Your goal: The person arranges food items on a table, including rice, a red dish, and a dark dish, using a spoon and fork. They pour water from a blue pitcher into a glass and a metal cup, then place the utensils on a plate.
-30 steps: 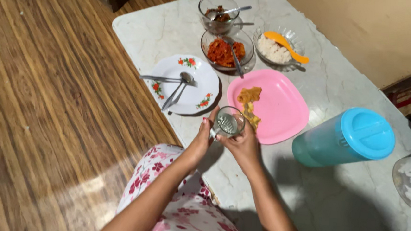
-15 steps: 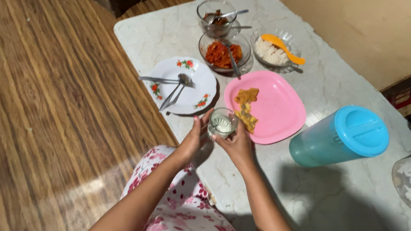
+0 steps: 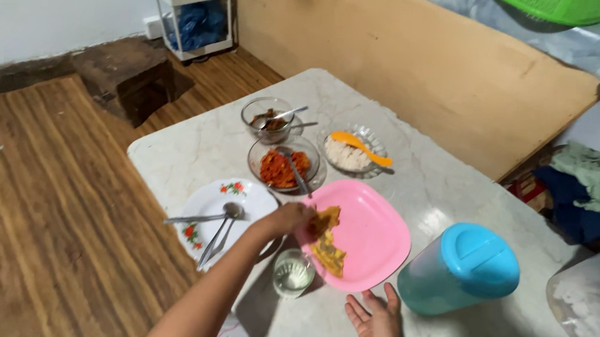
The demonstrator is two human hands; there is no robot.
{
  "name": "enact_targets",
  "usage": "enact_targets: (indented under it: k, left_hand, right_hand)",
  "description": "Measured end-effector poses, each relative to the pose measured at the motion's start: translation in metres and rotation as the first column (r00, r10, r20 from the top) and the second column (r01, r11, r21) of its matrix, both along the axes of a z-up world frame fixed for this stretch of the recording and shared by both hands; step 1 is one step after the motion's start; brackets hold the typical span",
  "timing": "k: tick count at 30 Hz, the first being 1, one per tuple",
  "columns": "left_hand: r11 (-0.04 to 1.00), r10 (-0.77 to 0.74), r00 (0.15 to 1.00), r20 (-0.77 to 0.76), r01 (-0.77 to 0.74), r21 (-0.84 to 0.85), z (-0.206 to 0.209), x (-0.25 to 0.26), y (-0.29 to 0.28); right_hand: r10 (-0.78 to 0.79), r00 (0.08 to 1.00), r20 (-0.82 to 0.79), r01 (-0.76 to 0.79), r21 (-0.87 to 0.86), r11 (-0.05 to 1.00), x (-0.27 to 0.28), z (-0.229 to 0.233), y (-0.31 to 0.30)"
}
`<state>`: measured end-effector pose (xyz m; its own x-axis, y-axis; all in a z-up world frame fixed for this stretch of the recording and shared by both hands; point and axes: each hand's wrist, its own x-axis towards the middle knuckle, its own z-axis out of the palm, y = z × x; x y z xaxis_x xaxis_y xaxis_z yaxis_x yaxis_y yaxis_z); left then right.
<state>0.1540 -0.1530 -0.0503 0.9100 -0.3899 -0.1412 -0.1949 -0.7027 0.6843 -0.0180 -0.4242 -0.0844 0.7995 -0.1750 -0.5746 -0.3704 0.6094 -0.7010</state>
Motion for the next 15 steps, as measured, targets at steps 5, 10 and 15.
enact_targets:
  k: [5, 10, 15]
  left_hand:
    - [0.963, 0.269, 0.963, 0.027, -0.268, -0.019, -0.036, 0.017, -0.021]
    - [0.930, 0.193, 0.952, -0.238, -0.255, -0.267, -0.023, 0.017, -0.015]
    - [0.784, 0.072, 0.899, -0.432, -0.319, -0.533, -0.005, 0.007, -0.009]
  right_hand:
    - [0.058, 0.998, 0.006, -0.057, -0.152, 0.987, 0.025, 0.009, 0.006]
    - [0.058, 0.998, 0.022, -0.051, -0.241, 0.969, 0.036, 0.008, 0.000]
    - [-0.006, 0.996, 0.084, 0.027, -0.244, 0.969, 0.046, -0.010, -0.001]
